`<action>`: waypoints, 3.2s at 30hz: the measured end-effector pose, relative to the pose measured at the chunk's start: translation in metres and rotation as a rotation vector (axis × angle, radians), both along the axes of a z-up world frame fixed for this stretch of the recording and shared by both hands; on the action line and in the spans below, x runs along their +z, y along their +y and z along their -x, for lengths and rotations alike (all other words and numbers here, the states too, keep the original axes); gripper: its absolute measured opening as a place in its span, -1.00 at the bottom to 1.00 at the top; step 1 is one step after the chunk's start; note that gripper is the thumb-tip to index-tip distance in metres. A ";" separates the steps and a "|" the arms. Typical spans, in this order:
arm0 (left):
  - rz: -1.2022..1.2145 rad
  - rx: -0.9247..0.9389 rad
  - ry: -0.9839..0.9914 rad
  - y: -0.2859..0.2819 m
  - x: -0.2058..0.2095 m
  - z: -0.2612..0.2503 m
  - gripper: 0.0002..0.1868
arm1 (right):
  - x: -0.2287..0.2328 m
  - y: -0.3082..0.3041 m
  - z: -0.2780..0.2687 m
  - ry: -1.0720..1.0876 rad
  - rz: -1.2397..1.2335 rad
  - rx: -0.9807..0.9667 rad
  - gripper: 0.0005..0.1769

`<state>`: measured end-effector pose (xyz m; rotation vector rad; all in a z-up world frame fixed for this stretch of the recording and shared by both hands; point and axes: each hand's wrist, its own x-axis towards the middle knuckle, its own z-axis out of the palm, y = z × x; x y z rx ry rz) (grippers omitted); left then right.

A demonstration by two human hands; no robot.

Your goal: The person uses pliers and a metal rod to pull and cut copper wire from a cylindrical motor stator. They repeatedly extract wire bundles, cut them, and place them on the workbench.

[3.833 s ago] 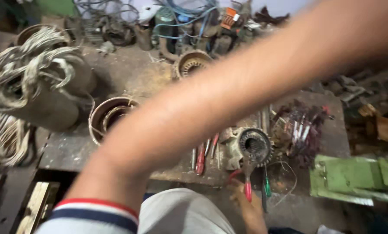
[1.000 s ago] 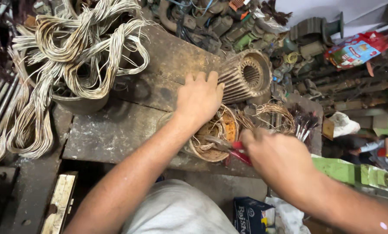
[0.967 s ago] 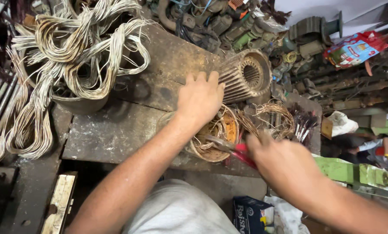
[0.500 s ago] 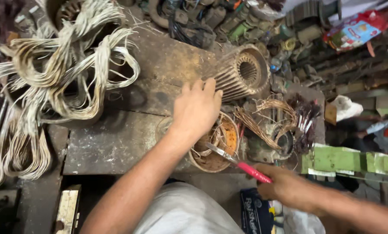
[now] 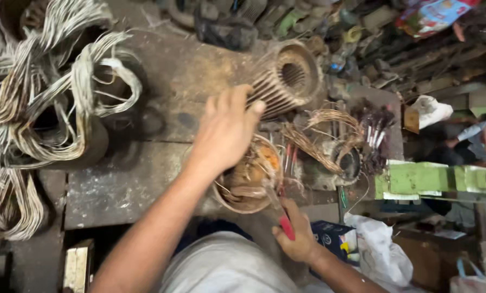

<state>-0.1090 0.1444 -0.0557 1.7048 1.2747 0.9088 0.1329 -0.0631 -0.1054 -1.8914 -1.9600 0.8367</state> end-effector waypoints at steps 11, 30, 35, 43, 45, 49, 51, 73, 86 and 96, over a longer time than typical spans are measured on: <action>-0.460 0.361 0.062 -0.030 0.006 0.016 -0.63 | 0.097 0.002 -0.014 0.651 0.735 -0.053 0.05; -0.375 0.359 0.450 0.001 -0.015 0.012 -0.53 | 0.066 0.085 0.007 1.469 1.372 0.020 -0.48; -0.395 0.374 0.420 0.004 -0.023 -0.003 -0.59 | 0.118 0.106 -0.006 1.287 1.561 -0.114 -0.73; -0.339 0.441 0.305 0.000 -0.018 -0.007 -0.60 | 0.142 0.152 -0.018 -0.033 1.075 -0.161 -0.74; -0.376 0.493 0.243 -0.002 -0.011 -0.004 -0.62 | 0.127 0.136 -0.028 0.013 0.981 -0.175 -0.70; -0.238 0.379 0.193 -0.005 -0.012 -0.003 -0.65 | 0.061 0.097 -0.064 -0.224 0.536 -0.011 -0.74; -0.230 0.441 0.135 -0.004 -0.016 -0.008 -0.66 | 0.015 0.076 -0.076 -0.044 0.332 0.080 -0.67; -0.591 0.418 0.190 -0.006 0.003 0.011 -0.72 | 0.100 0.061 0.015 0.221 0.450 0.163 -0.38; -0.099 0.330 0.553 -0.111 0.088 -0.041 -0.43 | 0.064 0.065 -0.001 1.552 1.223 0.141 -0.33; 0.028 0.418 0.286 -0.111 0.043 -0.058 -0.20 | 0.018 0.038 0.023 1.776 1.298 -0.180 -0.90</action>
